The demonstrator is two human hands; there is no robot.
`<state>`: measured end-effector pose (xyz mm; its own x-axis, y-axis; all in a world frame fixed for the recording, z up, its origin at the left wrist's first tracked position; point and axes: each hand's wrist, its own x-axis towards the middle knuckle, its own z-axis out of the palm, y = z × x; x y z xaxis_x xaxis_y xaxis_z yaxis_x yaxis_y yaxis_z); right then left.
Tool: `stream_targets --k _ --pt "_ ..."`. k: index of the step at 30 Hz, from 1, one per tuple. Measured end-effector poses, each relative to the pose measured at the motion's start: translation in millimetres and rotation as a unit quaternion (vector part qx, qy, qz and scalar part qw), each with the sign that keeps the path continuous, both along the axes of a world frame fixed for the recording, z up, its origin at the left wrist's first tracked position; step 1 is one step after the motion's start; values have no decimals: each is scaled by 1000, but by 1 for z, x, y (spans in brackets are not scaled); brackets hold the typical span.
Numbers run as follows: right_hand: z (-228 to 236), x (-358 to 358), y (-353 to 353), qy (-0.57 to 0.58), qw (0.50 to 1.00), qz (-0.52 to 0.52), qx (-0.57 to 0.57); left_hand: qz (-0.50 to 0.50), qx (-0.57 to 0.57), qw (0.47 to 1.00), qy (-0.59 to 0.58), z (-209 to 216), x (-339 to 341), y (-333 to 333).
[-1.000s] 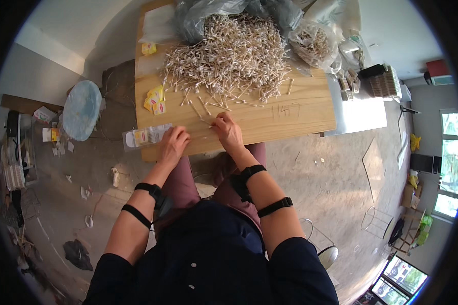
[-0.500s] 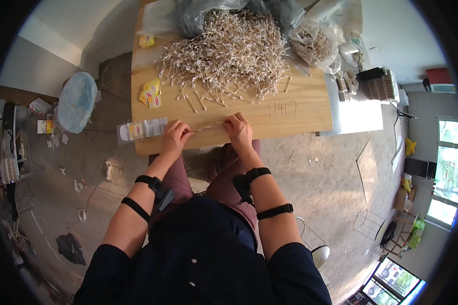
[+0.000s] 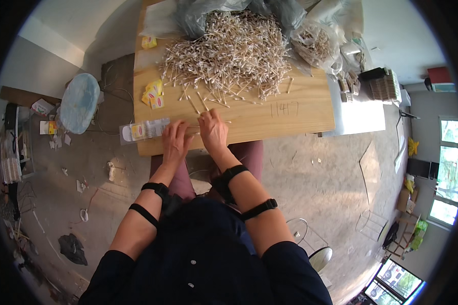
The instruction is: Sorting small wooden sticks and placing them into a small plastic zip bag.
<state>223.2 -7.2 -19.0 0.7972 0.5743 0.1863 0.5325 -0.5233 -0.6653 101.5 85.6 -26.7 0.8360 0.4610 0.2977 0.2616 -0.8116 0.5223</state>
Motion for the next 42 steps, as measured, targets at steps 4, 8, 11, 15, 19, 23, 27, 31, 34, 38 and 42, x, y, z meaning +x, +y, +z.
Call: stream_targets --k 4,8,11,15,19,23,27,31,34,38,42 --pt "-4 22 26 -93 994 -51 -28 -52 75 995 29 -13 -2 1" --pt "-11 29 22 -30 996 34 -75 -44 50 997 35 -20 -4 3" --pt "-16 27 3 14 996 55 -72 -45 49 997 30 -20 -5 1" --pt "-5 20 -20 5 995 94 -25 -53 98 993 49 -7 -3 6" --pt "0 36 -52 -44 998 -41 -32 -110 68 991 43 -4 -3 12" --pt "-11 58 -55 45 993 26 -102 -110 62 991 50 -10 -1 7" --pt "-5 61 -31 43 997 -31 -50 -104 62 992 36 -15 -2 8" --pt "-8 60 -28 41 998 -40 -10 -97 53 994 25 -14 -4 8" --pt "-13 52 -23 50 999 -13 -16 -105 58 992 40 -12 -4 8" --pt "-17 34 -14 43 997 57 3 -103 103 989 35 -6 2 7" --pt "-17 32 -10 -43 998 17 40 -93 138 984 64 -5 2 7"
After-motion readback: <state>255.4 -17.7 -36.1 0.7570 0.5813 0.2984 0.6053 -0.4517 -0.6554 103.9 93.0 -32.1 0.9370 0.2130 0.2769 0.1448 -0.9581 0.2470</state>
